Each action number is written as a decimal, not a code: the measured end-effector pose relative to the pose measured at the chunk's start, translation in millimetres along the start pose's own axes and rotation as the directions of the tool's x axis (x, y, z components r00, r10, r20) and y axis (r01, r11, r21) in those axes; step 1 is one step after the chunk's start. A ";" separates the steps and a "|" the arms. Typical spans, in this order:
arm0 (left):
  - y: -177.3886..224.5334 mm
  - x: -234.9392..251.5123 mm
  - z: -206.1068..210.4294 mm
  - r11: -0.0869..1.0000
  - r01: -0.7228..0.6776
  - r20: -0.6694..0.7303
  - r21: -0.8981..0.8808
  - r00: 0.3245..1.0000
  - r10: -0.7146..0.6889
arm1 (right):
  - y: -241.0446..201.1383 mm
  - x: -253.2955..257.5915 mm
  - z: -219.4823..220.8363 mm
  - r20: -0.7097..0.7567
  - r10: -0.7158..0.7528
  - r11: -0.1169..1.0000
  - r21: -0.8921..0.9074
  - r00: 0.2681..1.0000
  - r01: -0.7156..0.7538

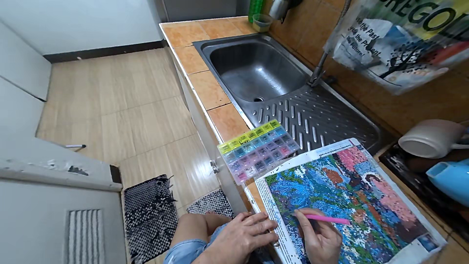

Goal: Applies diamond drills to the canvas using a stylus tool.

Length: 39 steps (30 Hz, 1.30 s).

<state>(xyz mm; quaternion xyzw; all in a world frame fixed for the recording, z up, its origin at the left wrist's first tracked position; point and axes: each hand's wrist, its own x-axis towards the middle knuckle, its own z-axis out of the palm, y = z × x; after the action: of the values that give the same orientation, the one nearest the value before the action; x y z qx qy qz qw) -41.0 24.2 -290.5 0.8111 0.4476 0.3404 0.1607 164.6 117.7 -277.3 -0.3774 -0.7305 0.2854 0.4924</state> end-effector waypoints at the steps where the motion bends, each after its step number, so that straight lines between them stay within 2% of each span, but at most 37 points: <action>1: -0.1 0.1 -0.1 1.000 -0.001 -0.002 -0.002 1.000 0.001 | 0.3 0.0 0.5 0.004 0.000 1.000 0.010 1.000 0.000; 39: 2.2 0.4 -0.4 1.000 0.010 0.005 -0.002 1.000 -0.010 | 2.2 0.1 2.4 -0.014 -0.033 0.999 0.021 0.999 0.033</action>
<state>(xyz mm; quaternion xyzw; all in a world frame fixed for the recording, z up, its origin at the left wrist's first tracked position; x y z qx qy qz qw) -39.8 23.4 -288.8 0.8097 0.4507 0.3380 0.1642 162.9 118.8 -279.8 -0.3620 -0.7303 0.2823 0.5059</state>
